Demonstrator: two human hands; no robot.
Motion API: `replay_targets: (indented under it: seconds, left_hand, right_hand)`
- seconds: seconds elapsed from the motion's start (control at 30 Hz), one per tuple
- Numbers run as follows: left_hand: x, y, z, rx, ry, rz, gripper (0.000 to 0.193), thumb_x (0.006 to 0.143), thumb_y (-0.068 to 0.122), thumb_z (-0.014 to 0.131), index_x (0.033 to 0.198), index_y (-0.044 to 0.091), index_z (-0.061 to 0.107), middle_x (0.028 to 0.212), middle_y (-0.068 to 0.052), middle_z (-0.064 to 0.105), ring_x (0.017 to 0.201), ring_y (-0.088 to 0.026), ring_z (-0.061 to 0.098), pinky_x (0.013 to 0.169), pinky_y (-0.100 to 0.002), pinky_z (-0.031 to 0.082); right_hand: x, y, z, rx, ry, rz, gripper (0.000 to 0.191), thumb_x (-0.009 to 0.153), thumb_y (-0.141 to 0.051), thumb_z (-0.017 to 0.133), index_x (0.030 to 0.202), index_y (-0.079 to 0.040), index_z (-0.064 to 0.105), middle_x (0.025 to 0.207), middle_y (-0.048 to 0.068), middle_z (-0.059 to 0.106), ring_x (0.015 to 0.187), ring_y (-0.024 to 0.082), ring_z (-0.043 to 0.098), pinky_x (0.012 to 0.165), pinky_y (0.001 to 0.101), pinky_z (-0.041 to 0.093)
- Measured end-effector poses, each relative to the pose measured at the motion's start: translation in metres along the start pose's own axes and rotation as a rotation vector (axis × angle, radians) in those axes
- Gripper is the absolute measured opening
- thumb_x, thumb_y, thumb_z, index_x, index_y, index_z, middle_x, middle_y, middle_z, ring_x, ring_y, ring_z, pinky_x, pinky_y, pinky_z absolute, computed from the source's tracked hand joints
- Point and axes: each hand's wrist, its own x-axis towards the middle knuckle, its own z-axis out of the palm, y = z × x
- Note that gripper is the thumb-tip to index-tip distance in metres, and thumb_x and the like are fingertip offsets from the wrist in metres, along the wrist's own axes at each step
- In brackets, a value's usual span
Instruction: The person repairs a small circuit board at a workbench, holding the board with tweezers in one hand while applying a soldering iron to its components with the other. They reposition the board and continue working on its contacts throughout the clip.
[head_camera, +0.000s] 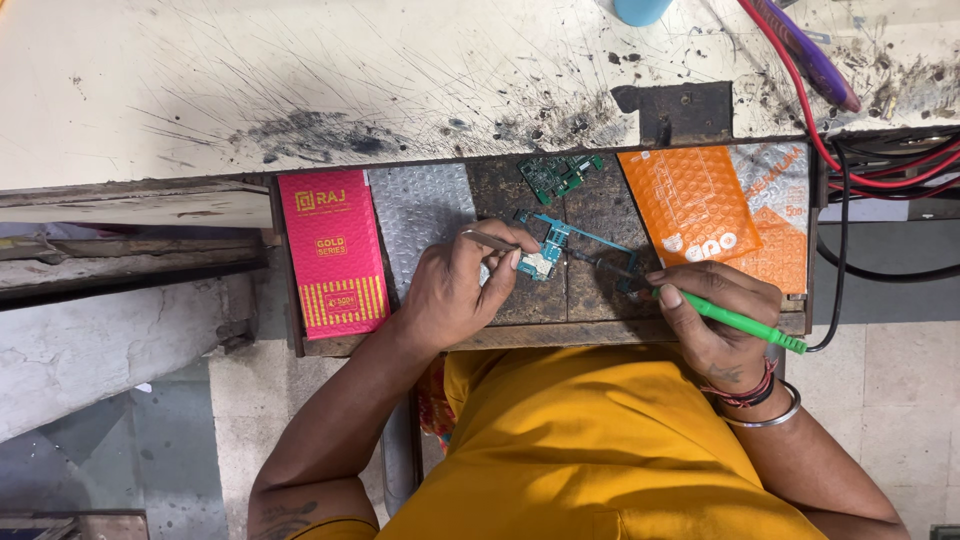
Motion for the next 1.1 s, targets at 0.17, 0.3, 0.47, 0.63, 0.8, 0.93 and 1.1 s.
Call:
replay_targets:
  seconds: [0.17, 0.3, 0.47, 0.63, 0.8, 0.93, 1.1]
  left_hand:
    - [0.0003, 0.0014, -0.0003, 0.005, -0.001, 0.003, 0.024, 0.106, 0.004, 0.059, 0.118, 0.005, 0.039, 0.116, -0.009, 0.073, 0.077, -0.016, 0.072, 0.065, -0.029, 0.059]
    - [0.001, 0.0031, -0.0012, 0.007, 0.0, -0.004, 0.024, 0.106, 0.004, 0.059, 0.118, 0.005, 0.039, 0.115, -0.009, 0.073, 0.076, -0.016, 0.071, 0.065, -0.03, 0.059]
    - [0.002, 0.0044, -0.0023, -0.003, 0.001, -0.005, 0.023, 0.106, 0.003, 0.059, 0.119, 0.005, 0.04, 0.115, -0.009, 0.073, 0.076, -0.016, 0.071, 0.065, -0.03, 0.059]
    - [0.0005, 0.0039, -0.0021, 0.002, 0.0, -0.01, 0.023, 0.106, 0.004, 0.059, 0.119, 0.005, 0.04, 0.115, -0.009, 0.073, 0.076, -0.016, 0.071, 0.066, -0.03, 0.059]
    - [0.0001, 0.0007, -0.0003, 0.016, -0.007, -0.001, 0.023, 0.107, 0.005, 0.058, 0.119, 0.005, 0.039, 0.116, -0.009, 0.073, 0.075, -0.015, 0.071, 0.065, -0.03, 0.059]
    - [-0.0003, -0.0001, 0.0001, 0.017, -0.008, 0.005, 0.023, 0.107, 0.005, 0.058, 0.118, 0.005, 0.039, 0.116, -0.009, 0.073, 0.075, -0.015, 0.071, 0.065, -0.03, 0.059]
    - [-0.0004, 0.0003, -0.0013, 0.012, -0.009, -0.005, 0.023, 0.107, 0.005, 0.058, 0.119, 0.005, 0.039, 0.116, -0.009, 0.073, 0.075, -0.015, 0.07, 0.065, -0.03, 0.059]
  right_hand:
    - [0.0002, -0.0018, 0.0003, -0.005, 0.003, 0.011, 0.012, 0.099, -0.006, 0.067, 0.099, 0.005, 0.072, 0.093, 0.016, 0.074, 0.082, 0.021, 0.074, 0.072, 0.0261, 0.057]
    - [0.0006, -0.0036, 0.0001, -0.01, -0.006, 0.008, 0.012, 0.099, -0.005, 0.067, 0.099, 0.005, 0.072, 0.093, 0.016, 0.074, 0.082, 0.021, 0.074, 0.072, 0.0261, 0.057]
    - [0.0021, -0.0039, 0.0009, 0.004, 0.001, 0.014, 0.011, 0.099, -0.005, 0.067, 0.099, 0.005, 0.073, 0.094, 0.016, 0.075, 0.08, 0.021, 0.074, 0.072, 0.0262, 0.058]
    - [0.0031, -0.004, 0.0008, -0.007, -0.009, 0.013, 0.011, 0.098, -0.004, 0.067, 0.098, 0.005, 0.073, 0.093, 0.016, 0.074, 0.081, 0.021, 0.074, 0.077, 0.0289, 0.058]
    - [0.0033, -0.0048, 0.0013, -0.003, -0.012, -0.002, 0.011, 0.098, -0.004, 0.067, 0.099, 0.005, 0.073, 0.094, 0.016, 0.075, 0.083, 0.021, 0.075, 0.074, 0.0269, 0.058]
    - [0.0037, -0.0052, 0.0014, -0.007, -0.005, 0.015, 0.011, 0.098, -0.004, 0.067, 0.1, 0.005, 0.073, 0.094, 0.016, 0.075, 0.082, 0.021, 0.074, 0.073, 0.0267, 0.058]
    - [0.0035, -0.0051, 0.001, -0.017, -0.019, -0.003, 0.011, 0.098, -0.004, 0.067, 0.1, 0.005, 0.073, 0.095, 0.016, 0.075, 0.084, 0.022, 0.075, 0.076, 0.0277, 0.058]
